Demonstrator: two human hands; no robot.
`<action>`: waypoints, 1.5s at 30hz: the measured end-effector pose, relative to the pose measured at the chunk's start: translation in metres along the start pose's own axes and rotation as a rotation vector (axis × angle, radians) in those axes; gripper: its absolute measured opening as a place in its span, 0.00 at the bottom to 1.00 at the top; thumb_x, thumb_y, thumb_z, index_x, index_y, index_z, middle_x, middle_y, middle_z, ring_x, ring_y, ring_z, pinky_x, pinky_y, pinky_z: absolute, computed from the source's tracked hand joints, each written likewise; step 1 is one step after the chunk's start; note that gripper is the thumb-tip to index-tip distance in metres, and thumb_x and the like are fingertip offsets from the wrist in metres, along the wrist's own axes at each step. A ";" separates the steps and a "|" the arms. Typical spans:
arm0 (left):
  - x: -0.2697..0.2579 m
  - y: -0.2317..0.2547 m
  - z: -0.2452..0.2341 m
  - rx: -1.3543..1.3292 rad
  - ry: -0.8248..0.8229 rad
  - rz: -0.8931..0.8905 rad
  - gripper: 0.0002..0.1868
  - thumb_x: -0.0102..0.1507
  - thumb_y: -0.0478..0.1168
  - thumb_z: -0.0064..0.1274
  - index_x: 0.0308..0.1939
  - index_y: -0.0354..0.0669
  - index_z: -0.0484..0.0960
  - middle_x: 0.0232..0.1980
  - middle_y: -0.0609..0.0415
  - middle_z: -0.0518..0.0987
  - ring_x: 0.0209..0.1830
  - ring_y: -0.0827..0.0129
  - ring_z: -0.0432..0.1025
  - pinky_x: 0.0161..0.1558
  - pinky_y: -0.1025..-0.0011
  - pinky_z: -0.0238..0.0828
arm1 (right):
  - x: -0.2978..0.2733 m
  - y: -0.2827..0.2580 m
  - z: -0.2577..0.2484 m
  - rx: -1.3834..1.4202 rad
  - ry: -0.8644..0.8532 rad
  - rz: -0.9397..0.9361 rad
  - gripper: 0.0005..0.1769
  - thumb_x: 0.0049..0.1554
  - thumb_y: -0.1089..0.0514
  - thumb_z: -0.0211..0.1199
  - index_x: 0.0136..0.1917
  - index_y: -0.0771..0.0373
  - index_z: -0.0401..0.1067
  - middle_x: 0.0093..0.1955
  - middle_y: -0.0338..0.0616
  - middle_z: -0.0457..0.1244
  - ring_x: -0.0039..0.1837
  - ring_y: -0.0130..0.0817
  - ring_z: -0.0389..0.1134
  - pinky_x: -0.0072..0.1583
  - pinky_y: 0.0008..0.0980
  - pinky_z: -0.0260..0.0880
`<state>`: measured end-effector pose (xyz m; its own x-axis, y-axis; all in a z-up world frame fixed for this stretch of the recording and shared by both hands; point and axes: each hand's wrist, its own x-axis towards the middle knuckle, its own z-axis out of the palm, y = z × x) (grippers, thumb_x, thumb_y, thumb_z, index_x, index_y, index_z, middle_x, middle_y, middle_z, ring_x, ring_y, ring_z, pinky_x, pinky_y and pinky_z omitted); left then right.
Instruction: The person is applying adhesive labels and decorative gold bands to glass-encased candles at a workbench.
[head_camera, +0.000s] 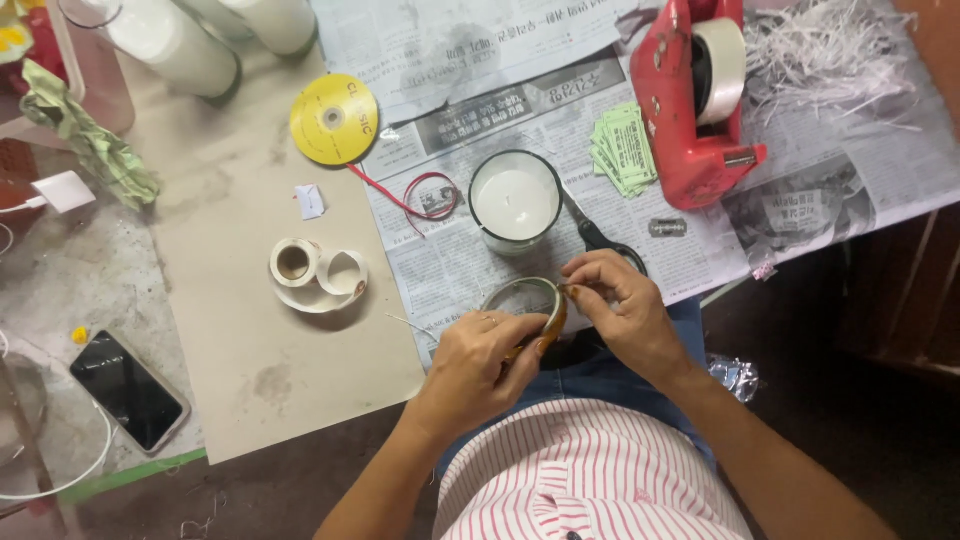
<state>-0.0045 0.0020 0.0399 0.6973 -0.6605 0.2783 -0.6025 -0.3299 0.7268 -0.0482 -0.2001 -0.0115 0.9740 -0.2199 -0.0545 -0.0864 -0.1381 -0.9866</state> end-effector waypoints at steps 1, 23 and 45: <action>0.000 -0.002 -0.003 0.004 0.011 0.006 0.08 0.64 0.40 0.55 0.44 0.45 0.84 0.27 0.51 0.81 0.29 0.55 0.78 0.36 0.65 0.74 | 0.004 -0.003 -0.001 -0.004 -0.003 -0.012 0.03 0.58 0.67 0.64 0.46 0.67 0.77 0.50 0.50 0.71 0.50 0.32 0.72 0.52 0.32 0.77; 0.005 -0.054 -0.046 0.687 0.409 0.164 0.18 0.65 0.53 0.58 0.26 0.51 0.75 0.20 0.60 0.69 0.26 0.65 0.70 0.45 0.65 0.67 | 0.020 -0.012 0.012 -0.117 0.226 -0.453 0.01 0.60 0.67 0.62 0.45 0.68 0.73 0.52 0.49 0.64 0.58 0.42 0.72 0.57 0.34 0.75; -0.004 -0.064 -0.059 0.581 0.445 -0.034 0.06 0.63 0.49 0.63 0.36 0.57 0.84 0.28 0.67 0.78 0.41 0.71 0.72 0.53 0.67 0.61 | 0.024 0.000 0.000 -0.040 0.227 -0.344 0.02 0.63 0.67 0.61 0.49 0.70 0.71 0.55 0.51 0.61 0.52 0.32 0.69 0.54 0.28 0.73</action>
<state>0.0541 0.0653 0.0288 0.7365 -0.3482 0.5799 -0.6005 -0.7313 0.3236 -0.0248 -0.2054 -0.0132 0.8767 -0.3614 0.3174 0.2240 -0.2772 -0.9343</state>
